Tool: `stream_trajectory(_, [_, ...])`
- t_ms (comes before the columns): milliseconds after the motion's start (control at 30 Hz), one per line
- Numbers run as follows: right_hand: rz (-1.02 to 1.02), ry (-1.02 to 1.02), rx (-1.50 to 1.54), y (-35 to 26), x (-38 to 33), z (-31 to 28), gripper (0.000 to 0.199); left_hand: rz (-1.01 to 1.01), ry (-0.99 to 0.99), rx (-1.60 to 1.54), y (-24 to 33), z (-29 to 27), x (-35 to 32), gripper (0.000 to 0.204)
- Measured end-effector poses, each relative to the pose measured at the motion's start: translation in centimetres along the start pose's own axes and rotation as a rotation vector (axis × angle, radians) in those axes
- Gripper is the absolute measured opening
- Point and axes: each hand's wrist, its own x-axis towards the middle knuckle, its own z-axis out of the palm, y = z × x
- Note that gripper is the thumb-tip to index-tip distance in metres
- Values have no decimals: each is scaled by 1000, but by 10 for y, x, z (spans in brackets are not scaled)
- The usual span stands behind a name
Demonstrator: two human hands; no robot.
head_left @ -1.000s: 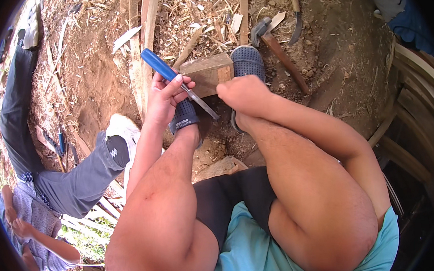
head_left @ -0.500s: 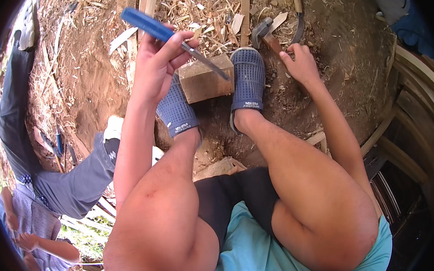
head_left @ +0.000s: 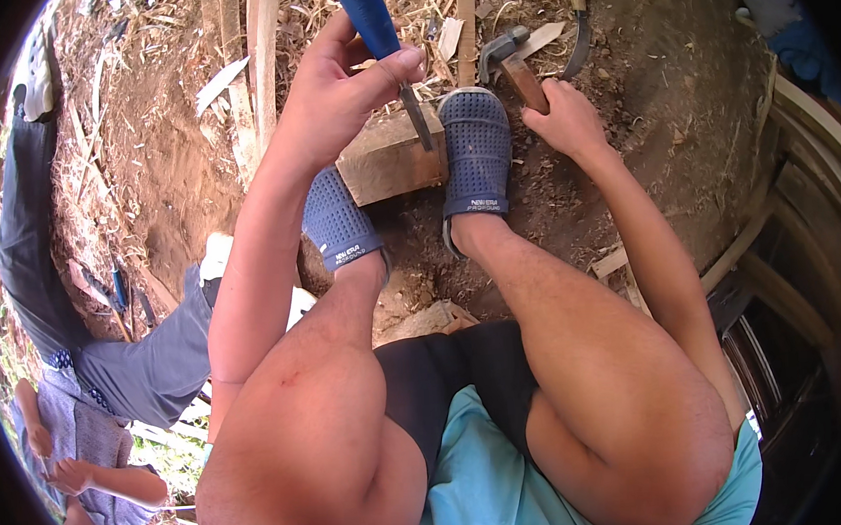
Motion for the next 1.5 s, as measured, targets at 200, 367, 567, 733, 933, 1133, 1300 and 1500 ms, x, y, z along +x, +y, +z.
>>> stream_trajectory(200, [237, -277, 722, -17, -2, -15, 26, 55, 31, 95, -6, -1, -1, 37])
stream_trajectory(367, [306, -332, 926, -27, -13, -19, 28, 76, 9, 81, -9, -2, 3, 33])
stream_trajectory(567, [221, -260, 1000, -33, -16, -52, 32, 2, -56, 57, -1, 6, 11, 47])
stream_trajectory(733, [-162, -70, 803, -41, -12, -102, 41, 226, -56, 200, -13, 11, 13, 54])
stream_trajectory(933, [-239, 73, 386, -41, 4, -118, 43, 216, -39, 174, -7, 13, 6, 54])
stream_trajectory(1133, [-75, -15, 785, -52, -23, -159, 38, 163, -41, 225, -4, 15, 7, 52])
stream_trajectory(1300, [-403, -15, 560, -58, -10, -236, 35, 138, -69, 141, 0, 15, 5, 56])
stream_trajectory(1500, [-400, 106, 471, -86, 12, -285, 45, 149, -70, 200, -1, 11, 12, 57])
